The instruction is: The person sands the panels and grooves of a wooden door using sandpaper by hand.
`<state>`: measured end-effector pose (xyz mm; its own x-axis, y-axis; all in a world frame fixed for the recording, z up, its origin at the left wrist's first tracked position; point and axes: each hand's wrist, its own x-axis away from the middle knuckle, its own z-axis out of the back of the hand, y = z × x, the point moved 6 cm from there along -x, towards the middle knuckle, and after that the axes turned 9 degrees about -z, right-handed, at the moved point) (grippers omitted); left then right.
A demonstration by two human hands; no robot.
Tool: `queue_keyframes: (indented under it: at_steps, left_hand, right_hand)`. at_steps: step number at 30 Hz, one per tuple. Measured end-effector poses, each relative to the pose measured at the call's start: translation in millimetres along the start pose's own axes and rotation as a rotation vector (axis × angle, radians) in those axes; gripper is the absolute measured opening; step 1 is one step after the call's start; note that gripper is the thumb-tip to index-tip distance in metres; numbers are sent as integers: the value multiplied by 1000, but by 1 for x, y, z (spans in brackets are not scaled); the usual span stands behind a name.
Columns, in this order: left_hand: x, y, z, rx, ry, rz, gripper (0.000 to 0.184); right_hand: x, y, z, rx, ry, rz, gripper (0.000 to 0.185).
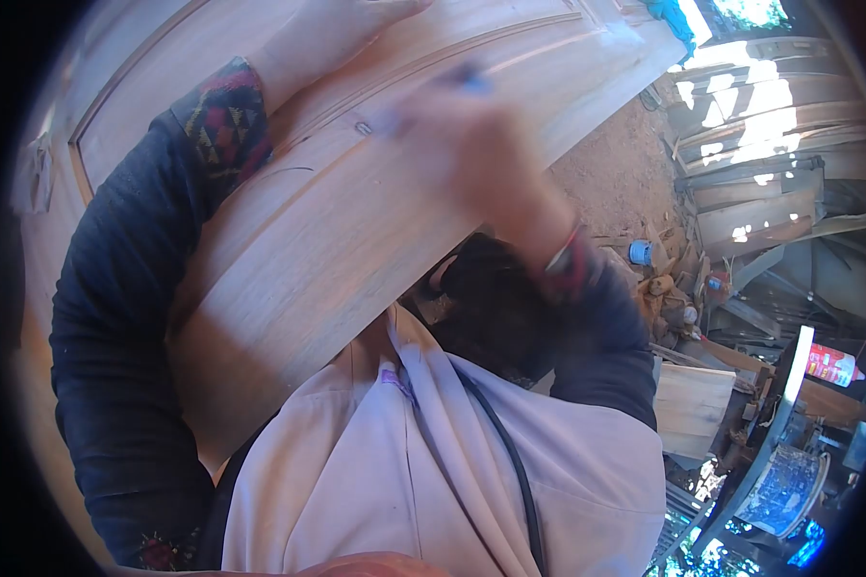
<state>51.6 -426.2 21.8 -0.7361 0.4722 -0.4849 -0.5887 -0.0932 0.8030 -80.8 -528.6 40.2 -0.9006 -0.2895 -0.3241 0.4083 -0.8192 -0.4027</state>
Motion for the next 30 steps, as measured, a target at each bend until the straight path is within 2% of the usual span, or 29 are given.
queue_keyframes:
  at_steps: [1,4,5,8,11,14,15,17,20,21,23,26,27,29,30]
  left_hand:
    - [0,2,0,-2,-13,-14,24]
    - [1,-11,-7,94,6,51,24]
    - [-2,-11,-6,50,4,14,25]
    - [-3,-6,-4,-18,-24,-40,26]
    - [-2,0,0,10,-58,-32,26]
    - [0,-3,-2,39,-60,-3,25]
    - [-1,-6,-6,63,-72,38,25]
    - [-2,-10,-7,70,-62,52,25]
    - [-4,-9,-5,28,-48,13,24]
    - [-4,-8,-6,21,-73,26,24]
    - [-3,-6,-6,31,-75,19,23]
    - [-2,-9,-4,68,-42,-6,23]
    - [-3,-10,-6,72,-52,11,23]
    - [-2,-9,-3,76,-59,8,23]
    - [1,-4,-2,76,-59,-8,23]
  right_hand:
    - [7,-35,-5,0,-57,140,28]
    - [4,13,1,-124,22,27,26]
    - [0,49,10,-170,122,-134,14]
    - [-9,82,26,249,183,-215,14]
    - [3,-14,-5,110,-56,19,24]
    - [6,-38,-10,-107,-8,186,25]
    - [3,-14,-4,-103,33,140,25]
    - [-9,42,11,104,80,-247,9]
    - [-9,24,6,419,101,-210,18]
    - [-5,-5,-5,339,52,-193,12]
    - [11,-71,-30,74,-7,114,14]
    - [16,-91,-37,-82,-4,172,19]
    - [13,-74,-28,-125,-51,149,22]
    - [8,-10,-13,-21,41,-86,22]
    - [5,30,3,-34,112,-160,15]
